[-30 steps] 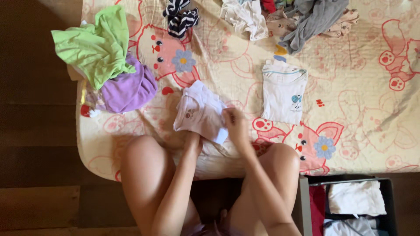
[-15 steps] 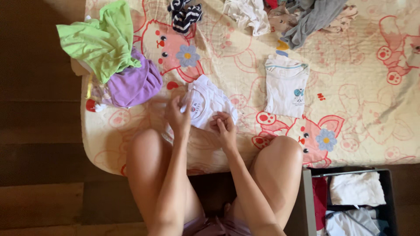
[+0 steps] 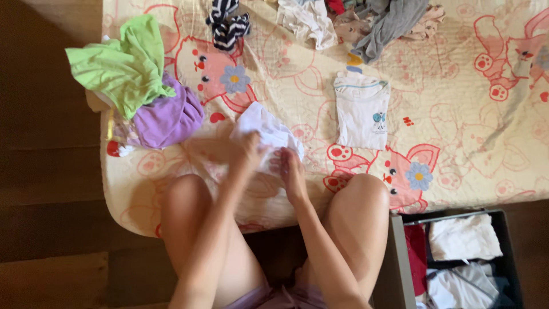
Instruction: The person sits on a bed and folds various pieces of children's clothing, including shirts, shorts, and socks. They place the folded items into an open drawer next to the bed.
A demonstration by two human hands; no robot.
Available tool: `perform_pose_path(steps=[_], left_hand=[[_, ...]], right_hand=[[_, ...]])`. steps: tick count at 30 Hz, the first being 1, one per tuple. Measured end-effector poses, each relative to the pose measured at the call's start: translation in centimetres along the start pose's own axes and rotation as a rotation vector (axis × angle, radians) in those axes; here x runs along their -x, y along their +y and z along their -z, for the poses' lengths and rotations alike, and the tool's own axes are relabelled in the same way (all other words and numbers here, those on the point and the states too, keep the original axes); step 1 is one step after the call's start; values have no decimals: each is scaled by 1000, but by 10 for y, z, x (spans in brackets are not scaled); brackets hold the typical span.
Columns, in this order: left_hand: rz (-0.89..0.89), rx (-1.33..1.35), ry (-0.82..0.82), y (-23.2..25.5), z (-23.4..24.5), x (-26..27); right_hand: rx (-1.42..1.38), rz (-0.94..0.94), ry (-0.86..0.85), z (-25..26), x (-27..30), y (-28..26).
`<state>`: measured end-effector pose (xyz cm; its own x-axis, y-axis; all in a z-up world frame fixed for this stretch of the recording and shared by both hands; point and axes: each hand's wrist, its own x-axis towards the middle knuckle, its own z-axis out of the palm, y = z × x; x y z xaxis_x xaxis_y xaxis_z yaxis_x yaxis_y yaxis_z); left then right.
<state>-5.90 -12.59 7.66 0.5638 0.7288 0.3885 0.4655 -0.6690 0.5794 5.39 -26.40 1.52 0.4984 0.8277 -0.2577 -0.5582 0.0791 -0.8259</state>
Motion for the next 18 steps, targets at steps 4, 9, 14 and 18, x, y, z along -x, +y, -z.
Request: perform_pose_path(steps=[4, 9, 14, 18], left_hand=[[134, 509, -311, 121, 15, 52], [373, 829, -417, 133, 32, 66], [180, -449, 360, 2, -14, 3], [454, -520, 29, -30, -35, -37]], right_hand=[[-136, -140, 62, 34, 51, -24], [139, 29, 388, 41, 117, -128], [112, 26, 379, 58, 130, -189], [345, 15, 358, 99, 124, -188]])
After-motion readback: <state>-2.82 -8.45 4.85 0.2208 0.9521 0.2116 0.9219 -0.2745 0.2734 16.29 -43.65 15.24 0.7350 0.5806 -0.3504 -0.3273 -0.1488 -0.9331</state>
